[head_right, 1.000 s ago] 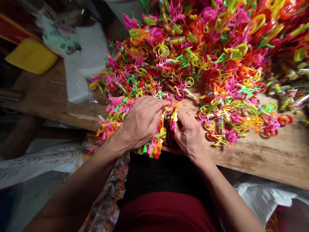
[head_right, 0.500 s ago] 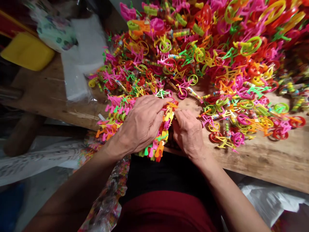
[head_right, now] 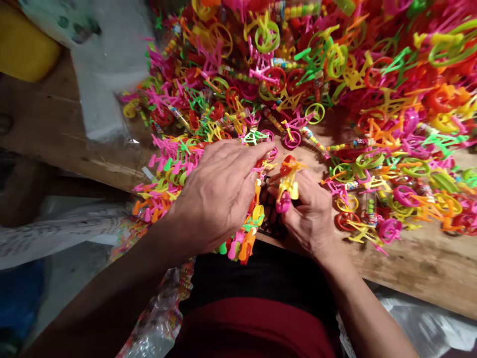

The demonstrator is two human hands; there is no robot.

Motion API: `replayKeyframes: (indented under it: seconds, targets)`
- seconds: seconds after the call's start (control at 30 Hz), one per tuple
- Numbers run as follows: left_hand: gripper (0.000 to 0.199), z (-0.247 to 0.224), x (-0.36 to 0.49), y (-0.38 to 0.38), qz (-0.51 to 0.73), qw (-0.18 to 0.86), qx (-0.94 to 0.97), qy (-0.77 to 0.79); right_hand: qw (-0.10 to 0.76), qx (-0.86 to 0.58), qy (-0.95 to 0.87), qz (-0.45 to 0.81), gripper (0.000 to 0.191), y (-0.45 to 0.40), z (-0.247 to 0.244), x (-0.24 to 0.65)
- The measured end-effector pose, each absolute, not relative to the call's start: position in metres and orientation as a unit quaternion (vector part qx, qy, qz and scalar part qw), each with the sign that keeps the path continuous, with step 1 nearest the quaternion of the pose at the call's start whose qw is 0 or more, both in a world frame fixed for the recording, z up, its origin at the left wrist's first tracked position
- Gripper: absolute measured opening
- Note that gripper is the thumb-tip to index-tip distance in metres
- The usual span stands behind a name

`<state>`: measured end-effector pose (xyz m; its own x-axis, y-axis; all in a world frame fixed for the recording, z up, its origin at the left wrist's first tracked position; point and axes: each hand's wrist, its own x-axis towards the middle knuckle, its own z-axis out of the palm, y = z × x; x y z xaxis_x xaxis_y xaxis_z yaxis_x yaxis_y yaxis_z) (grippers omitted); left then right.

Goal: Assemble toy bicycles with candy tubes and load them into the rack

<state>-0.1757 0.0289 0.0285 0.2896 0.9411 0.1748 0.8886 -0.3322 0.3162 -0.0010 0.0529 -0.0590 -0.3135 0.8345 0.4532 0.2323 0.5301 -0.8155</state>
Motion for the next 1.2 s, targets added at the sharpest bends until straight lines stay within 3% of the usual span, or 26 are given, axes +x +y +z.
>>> replayKeyframes:
  seconds: [0.33, 0.67, 0.8, 1.0, 1.2]
  targets:
    - [0.051, 0.033, -0.176, 0.03, 0.16, 0.106, 0.794, 0.576, 0.373, -0.351, -0.831, 0.22, 0.024, 0.052, -0.043, -0.013]
    - [0.042, 0.038, -0.175, 0.025, 0.144, 0.1, 0.826, 0.535, 0.376, -0.321, -0.84, 0.224, 0.02, 0.05, -0.052, -0.003]
    - [0.04, 0.036, -0.173, 0.026, 0.138, 0.09, 0.826, 0.539, 0.348, -0.43, -0.826, 0.113, 0.025, 0.071, -0.032, 0.008]
    - [0.037, 0.042, -0.171, 0.026, 0.121, 0.096, 0.824, 0.545, 0.176, -0.576, -0.799, -0.01, 0.026, 0.123, -0.029, -0.014]
    - [0.037, 0.043, -0.173, 0.027, 0.134, 0.105, 0.818, 0.549, 0.169, -0.596, -0.784, -0.037, 0.024, 0.119, 0.001, -0.007]
